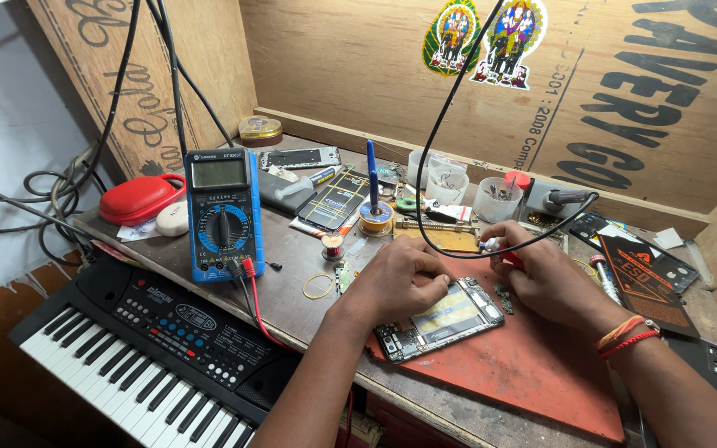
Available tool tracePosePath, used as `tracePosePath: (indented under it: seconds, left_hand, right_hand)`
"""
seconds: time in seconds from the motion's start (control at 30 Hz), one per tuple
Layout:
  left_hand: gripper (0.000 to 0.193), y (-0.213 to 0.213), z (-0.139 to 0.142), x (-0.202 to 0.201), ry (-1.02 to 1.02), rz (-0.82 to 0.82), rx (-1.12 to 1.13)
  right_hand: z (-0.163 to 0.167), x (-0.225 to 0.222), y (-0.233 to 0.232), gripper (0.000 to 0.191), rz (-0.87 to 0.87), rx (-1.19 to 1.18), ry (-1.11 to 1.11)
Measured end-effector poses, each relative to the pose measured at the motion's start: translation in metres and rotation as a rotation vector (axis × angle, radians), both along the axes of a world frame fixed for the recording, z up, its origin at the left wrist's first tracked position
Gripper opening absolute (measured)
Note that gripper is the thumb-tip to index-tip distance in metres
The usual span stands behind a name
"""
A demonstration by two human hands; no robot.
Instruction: The person uses a multimeter to test points on a disassembled mobile phone circuit board. They hold the board with one hand and probe various components with the multimeter leads while observing the readings.
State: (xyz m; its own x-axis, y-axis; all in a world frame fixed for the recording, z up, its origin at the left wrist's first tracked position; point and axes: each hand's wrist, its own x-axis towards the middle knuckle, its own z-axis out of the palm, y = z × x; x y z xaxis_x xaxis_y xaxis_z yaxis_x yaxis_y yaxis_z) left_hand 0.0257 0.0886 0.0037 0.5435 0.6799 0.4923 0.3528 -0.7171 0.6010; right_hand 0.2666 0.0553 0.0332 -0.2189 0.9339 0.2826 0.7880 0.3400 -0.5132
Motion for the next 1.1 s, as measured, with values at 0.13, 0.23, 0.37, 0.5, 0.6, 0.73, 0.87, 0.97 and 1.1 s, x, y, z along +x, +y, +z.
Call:
tracePosePath:
  seconds: [0.13,0.23,0.37,0.5,0.6,0.73,0.87,0.97,1.1]
  left_hand:
    - [0.018,0.0,0.0,0.0,-0.005,0.0,0.017]
    - [0.018,-0.001,0.001,0.0,-0.013,-0.004,0.023]
    - [0.019,-0.001,0.003,0.0,0.033,0.015,-0.045]
    - [0.019,-0.002,0.004,0.0,0.008,-0.002,0.002]
    - [0.019,-0.001,0.004,0.0,0.017,0.004,-0.013]
    - [0.019,-0.002,0.004,0.0,0.018,0.001,0.0]
    - [0.019,-0.002,0.004,0.0,0.017,0.0,-0.017]
    - [0.019,-0.001,0.004,-0.001,0.014,-0.008,-0.006]
    - [0.019,-0.001,0.003,0.0,0.006,-0.009,0.003]
  right_hand:
    - [-0.006,0.001,0.004,0.047,-0.006,0.004,-0.005]
    - [-0.007,0.0,0.004,0.045,-0.031,-0.017,-0.034]
    - [-0.006,-0.001,0.004,0.043,-0.034,-0.042,-0.042]
    - [-0.003,-0.003,0.001,0.043,-0.053,-0.059,-0.044]
    - [0.001,-0.006,-0.002,0.042,-0.019,0.025,-0.043]
    - [0.008,-0.009,-0.009,0.029,-0.148,0.023,0.014]
    - [0.011,-0.01,-0.01,0.021,-0.136,0.227,0.027]
    - [0.009,-0.011,-0.011,0.02,-0.119,0.383,0.023]
    - [0.011,-0.01,-0.013,0.036,-0.295,0.351,-0.002]
